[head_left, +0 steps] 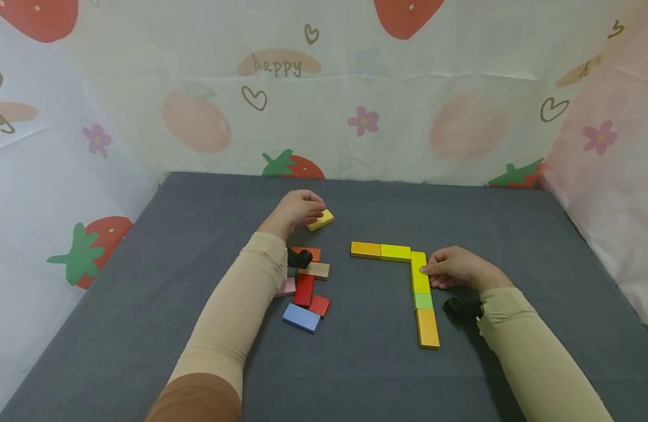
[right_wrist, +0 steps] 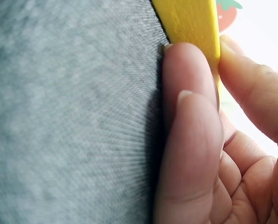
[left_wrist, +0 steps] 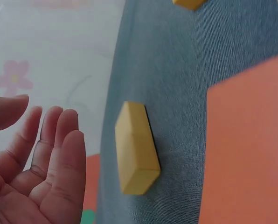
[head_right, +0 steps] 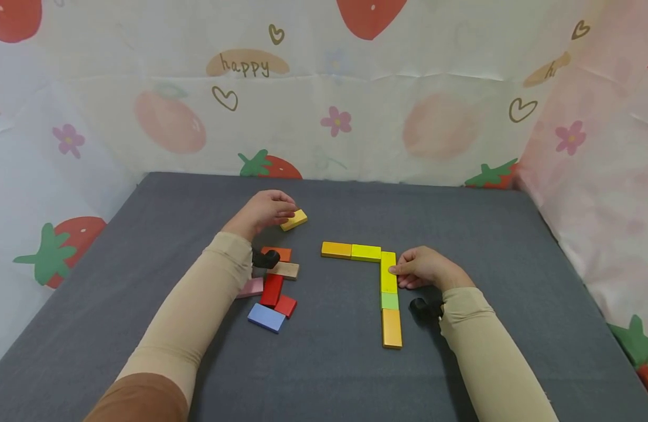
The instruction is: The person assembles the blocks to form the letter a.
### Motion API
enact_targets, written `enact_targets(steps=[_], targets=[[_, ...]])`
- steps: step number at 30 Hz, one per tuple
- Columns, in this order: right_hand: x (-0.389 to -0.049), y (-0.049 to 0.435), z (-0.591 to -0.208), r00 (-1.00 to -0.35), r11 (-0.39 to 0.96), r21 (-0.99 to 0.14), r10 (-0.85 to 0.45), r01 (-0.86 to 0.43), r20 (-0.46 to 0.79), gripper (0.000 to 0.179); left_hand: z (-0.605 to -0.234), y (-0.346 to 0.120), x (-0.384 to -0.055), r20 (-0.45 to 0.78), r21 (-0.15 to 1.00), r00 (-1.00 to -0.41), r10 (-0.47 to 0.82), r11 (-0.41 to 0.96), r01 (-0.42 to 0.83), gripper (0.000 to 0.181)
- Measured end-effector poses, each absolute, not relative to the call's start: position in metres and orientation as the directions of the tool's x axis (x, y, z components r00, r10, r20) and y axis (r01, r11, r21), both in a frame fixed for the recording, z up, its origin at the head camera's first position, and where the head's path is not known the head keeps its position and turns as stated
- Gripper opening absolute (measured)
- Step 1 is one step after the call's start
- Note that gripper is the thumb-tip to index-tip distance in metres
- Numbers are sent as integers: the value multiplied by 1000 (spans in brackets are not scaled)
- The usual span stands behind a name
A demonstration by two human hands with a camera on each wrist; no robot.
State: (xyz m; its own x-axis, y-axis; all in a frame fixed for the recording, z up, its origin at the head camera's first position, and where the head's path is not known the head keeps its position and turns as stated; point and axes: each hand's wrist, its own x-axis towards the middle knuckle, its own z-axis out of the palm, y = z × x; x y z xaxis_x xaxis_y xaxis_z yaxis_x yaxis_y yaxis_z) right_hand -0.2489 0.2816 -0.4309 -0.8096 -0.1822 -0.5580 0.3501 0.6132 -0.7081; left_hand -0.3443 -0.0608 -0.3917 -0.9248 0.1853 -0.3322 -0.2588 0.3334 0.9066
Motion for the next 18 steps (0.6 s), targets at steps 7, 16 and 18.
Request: enact_targets(steps=[7, 16, 18], targets=[[-249, 282, -430, -808, 618, -701, -173, 357, -563, 23, -402, -58, -355, -287, 907, -941, 178, 365, -208, 23], [-248, 280, -431, -815, 614, -708, -175, 348, -552, 22, -409, -63, -365, -288, 873, -951, 111, 440, -213, 29], [-248, 280, -431, -819, 612, -713, -178, 342, -546, 21, -411, -66, -366, -287, 866, -952, 107, 454, -210, 29]])
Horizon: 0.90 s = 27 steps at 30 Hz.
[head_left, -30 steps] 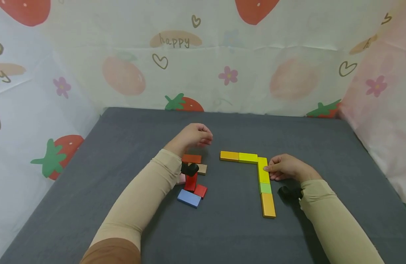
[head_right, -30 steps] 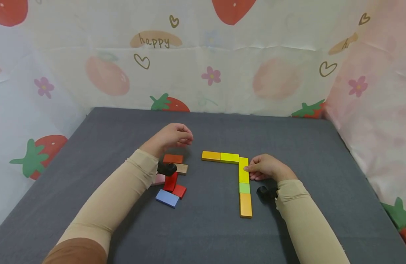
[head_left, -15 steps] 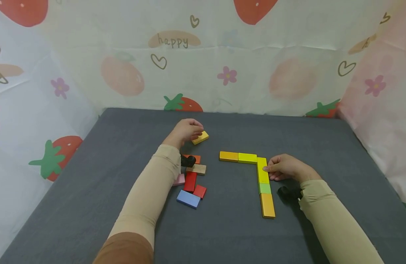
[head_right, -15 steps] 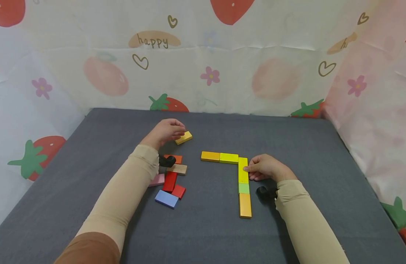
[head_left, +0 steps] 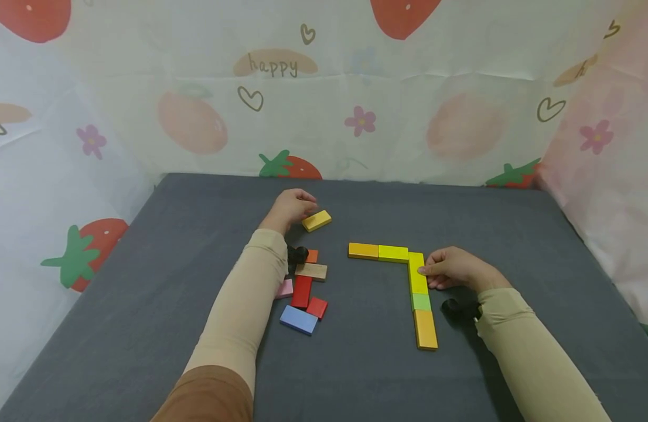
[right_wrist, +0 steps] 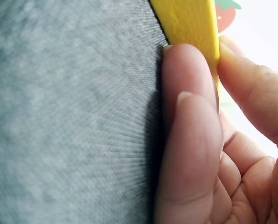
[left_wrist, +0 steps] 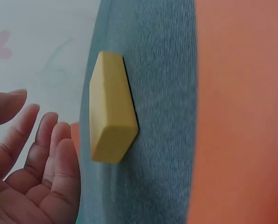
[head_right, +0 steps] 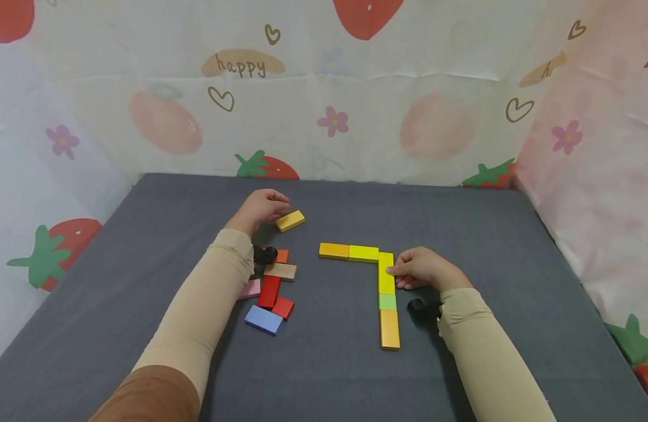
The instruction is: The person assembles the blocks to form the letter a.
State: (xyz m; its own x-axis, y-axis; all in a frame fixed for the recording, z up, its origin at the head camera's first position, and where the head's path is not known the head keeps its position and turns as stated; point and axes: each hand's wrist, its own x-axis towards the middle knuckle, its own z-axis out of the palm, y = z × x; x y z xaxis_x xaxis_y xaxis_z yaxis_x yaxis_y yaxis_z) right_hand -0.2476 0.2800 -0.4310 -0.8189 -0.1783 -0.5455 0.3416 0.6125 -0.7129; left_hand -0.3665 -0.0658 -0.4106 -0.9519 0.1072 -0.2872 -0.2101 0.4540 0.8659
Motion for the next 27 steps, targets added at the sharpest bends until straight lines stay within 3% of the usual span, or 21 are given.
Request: enact_targets(steps=[13, 20, 27], targets=[[-249, 282, -434, -816, 606, -708, -160, 363, -556, 21, -420, -71, -372, -372, 784, -915, 154, 580, -221, 28], [-249, 281, -431, -816, 602, -715, -173, 357, -552, 21, -421, -68, -372, -377, 715, -908, 181, 680, -162, 37], [-248, 282, -432, -817, 605, -717, -180, 347, -548, 21, -418, -60, -366, -352, 633, -919, 177, 769, -94, 35]])
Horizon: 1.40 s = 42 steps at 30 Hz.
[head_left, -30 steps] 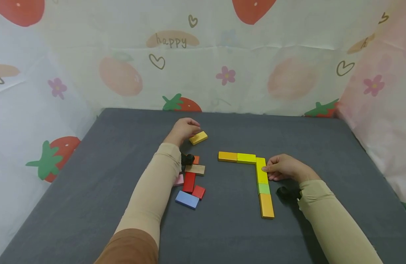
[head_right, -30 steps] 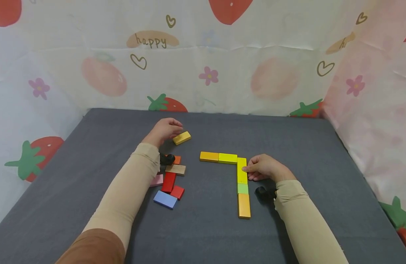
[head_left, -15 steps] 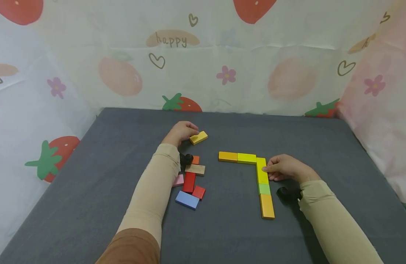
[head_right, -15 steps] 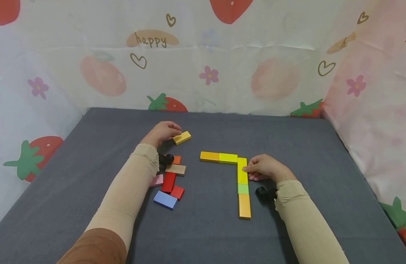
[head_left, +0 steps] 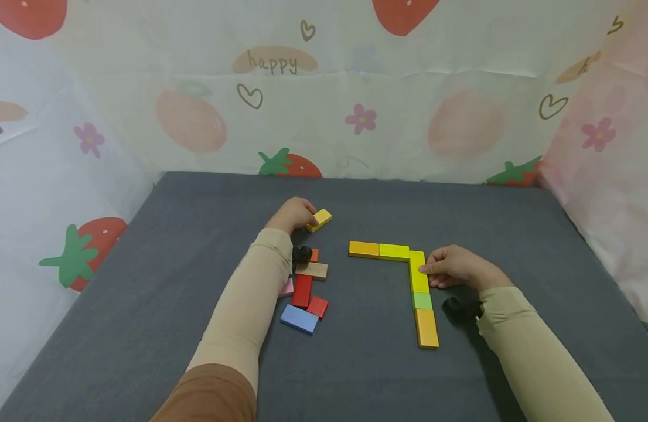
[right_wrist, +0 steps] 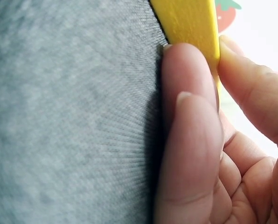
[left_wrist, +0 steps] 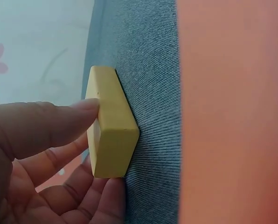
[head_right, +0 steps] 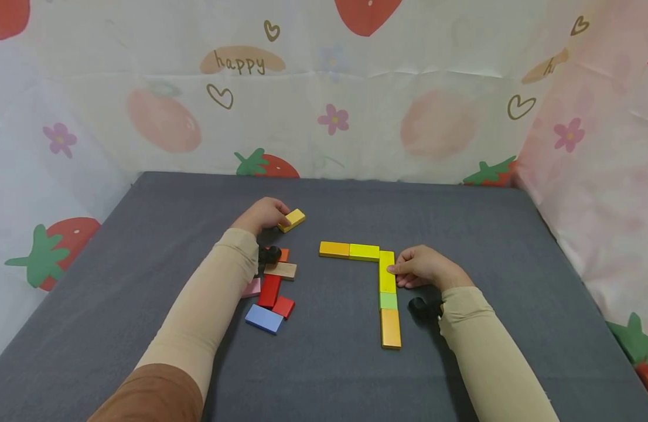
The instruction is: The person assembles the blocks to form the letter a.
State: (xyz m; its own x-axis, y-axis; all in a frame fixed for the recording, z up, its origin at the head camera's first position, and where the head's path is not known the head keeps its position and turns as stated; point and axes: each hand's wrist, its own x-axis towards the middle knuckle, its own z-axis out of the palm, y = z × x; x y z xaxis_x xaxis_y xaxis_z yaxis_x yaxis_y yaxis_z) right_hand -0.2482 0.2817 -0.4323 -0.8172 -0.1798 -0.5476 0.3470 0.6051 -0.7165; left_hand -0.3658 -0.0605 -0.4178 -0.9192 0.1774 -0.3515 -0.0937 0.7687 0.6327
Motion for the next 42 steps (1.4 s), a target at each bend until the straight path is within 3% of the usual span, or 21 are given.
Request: enact_targets(steps=[29, 42], targets=[[-248, 280, -431, -815, 603, -710, -162, 364, -556, 21, -408, -44, -360, -316, 470, -915, 250, 879, 78, 25], [-248, 280, -431, -817, 599, -717, -174, 356, -550, 21, -403, -44, -351, -252, 564, -939, 233, 824, 53, 21]])
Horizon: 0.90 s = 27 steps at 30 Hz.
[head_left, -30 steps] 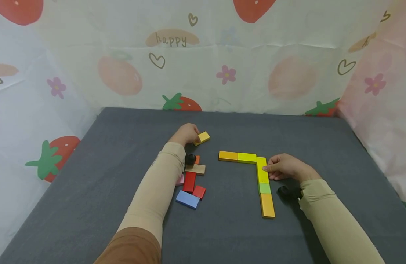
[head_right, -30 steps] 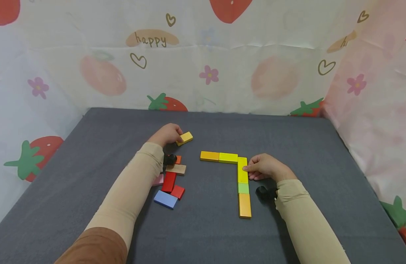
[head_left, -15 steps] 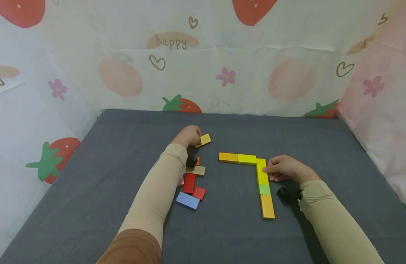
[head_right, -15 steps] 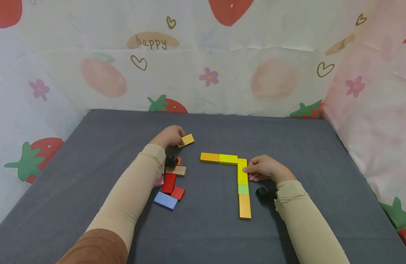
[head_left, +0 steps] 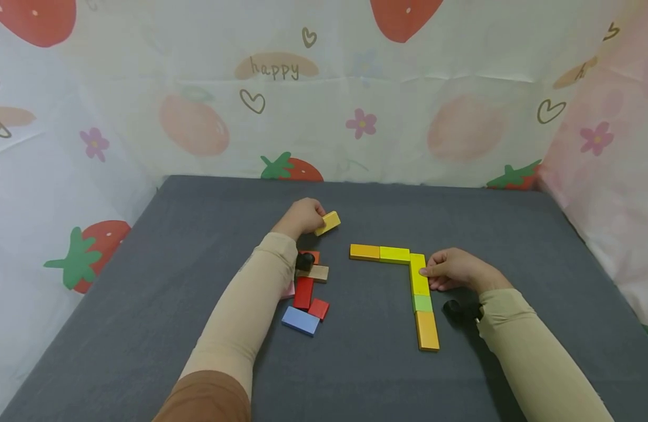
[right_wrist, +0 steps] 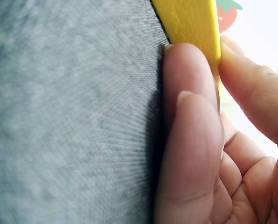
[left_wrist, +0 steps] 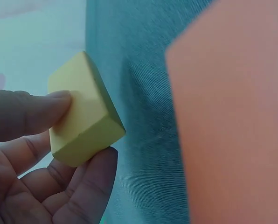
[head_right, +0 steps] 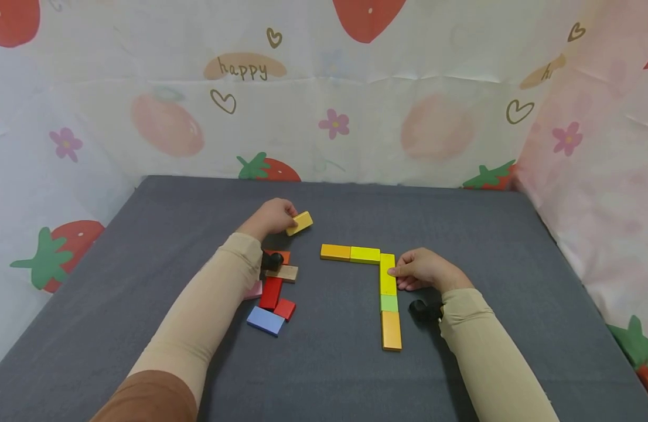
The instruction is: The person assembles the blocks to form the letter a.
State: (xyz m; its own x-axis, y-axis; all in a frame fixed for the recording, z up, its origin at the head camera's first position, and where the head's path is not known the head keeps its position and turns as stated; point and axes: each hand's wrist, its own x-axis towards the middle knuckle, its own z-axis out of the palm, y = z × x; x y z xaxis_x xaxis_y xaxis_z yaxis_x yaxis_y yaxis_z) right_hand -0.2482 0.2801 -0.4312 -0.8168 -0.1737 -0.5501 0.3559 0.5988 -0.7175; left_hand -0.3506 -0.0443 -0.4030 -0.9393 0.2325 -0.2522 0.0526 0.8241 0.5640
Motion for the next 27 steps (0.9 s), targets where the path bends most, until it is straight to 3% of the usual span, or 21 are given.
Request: enact_targets(steps=[15, 27], targets=[[-249, 281, -434, -820, 589, -726, -177, 354, -544, 21, -390, -26, -323, -231, 611, -908, 349, 779, 144, 20], [-249, 280, -433, -819, 593, -724, -181, 351, -545, 22, -387, 0, -299, -241, 572, -823, 514, 760, 307, 18]])
